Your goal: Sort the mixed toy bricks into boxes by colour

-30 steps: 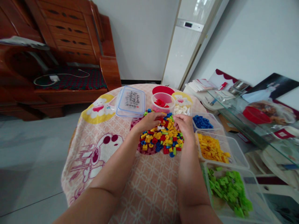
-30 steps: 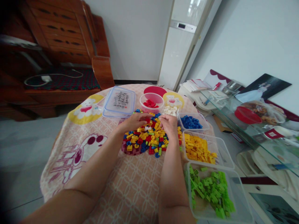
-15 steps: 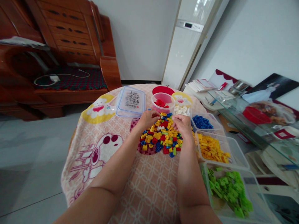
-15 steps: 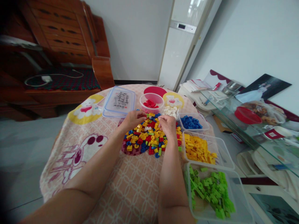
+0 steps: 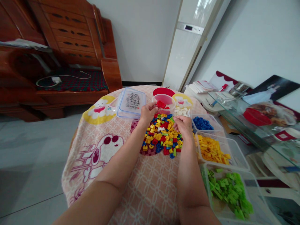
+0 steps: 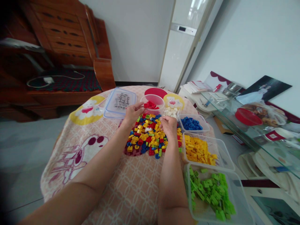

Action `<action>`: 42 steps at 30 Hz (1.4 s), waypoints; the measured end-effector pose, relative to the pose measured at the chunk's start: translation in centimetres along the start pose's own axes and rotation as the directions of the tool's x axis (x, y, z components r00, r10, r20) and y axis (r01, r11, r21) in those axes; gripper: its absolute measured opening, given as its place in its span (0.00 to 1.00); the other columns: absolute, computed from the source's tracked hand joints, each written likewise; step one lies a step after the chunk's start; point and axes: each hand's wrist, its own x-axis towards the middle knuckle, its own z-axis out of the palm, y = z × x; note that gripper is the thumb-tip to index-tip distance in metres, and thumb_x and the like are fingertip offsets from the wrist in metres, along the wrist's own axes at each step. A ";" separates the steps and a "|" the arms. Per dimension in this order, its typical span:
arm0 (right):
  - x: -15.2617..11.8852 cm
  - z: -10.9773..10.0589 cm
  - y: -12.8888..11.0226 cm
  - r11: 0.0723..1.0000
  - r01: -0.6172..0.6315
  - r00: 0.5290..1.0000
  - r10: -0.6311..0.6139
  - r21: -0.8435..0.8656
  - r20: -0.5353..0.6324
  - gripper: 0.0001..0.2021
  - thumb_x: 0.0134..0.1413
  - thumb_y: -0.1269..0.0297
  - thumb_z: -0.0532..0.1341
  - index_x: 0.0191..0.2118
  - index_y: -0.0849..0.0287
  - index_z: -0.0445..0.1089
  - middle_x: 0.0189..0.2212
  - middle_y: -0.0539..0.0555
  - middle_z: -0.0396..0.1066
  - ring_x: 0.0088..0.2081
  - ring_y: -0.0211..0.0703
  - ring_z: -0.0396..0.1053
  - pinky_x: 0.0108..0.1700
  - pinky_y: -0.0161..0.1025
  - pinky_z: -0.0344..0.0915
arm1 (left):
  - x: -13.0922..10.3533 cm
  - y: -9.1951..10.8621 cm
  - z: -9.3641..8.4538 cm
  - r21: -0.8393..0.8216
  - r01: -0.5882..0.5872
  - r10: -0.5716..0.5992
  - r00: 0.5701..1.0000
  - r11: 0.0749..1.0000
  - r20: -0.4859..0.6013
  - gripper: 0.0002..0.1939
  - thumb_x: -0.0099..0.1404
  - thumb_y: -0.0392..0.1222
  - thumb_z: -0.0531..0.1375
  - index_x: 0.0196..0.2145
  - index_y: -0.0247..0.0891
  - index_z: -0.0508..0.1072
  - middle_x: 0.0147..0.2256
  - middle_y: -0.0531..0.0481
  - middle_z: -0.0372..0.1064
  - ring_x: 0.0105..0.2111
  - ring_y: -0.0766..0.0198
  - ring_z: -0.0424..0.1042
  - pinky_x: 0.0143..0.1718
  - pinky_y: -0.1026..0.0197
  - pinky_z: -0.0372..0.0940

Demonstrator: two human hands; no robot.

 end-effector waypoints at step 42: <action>0.6 -0.4 1.1 0.998 -0.003 1.000 0.004 0.060 -0.007 0.09 0.49 0.57 0.67 0.30 0.58 0.79 0.14 0.44 0.68 0.16 0.39 0.64 0.15 0.34 0.57 | -0.9 -0.5 -0.4 -0.038 0.034 -0.035 0.999 0.999 -0.004 0.15 0.56 0.38 0.69 0.43 0.32 0.82 0.35 0.47 0.82 0.35 0.63 0.81 0.49 0.57 0.76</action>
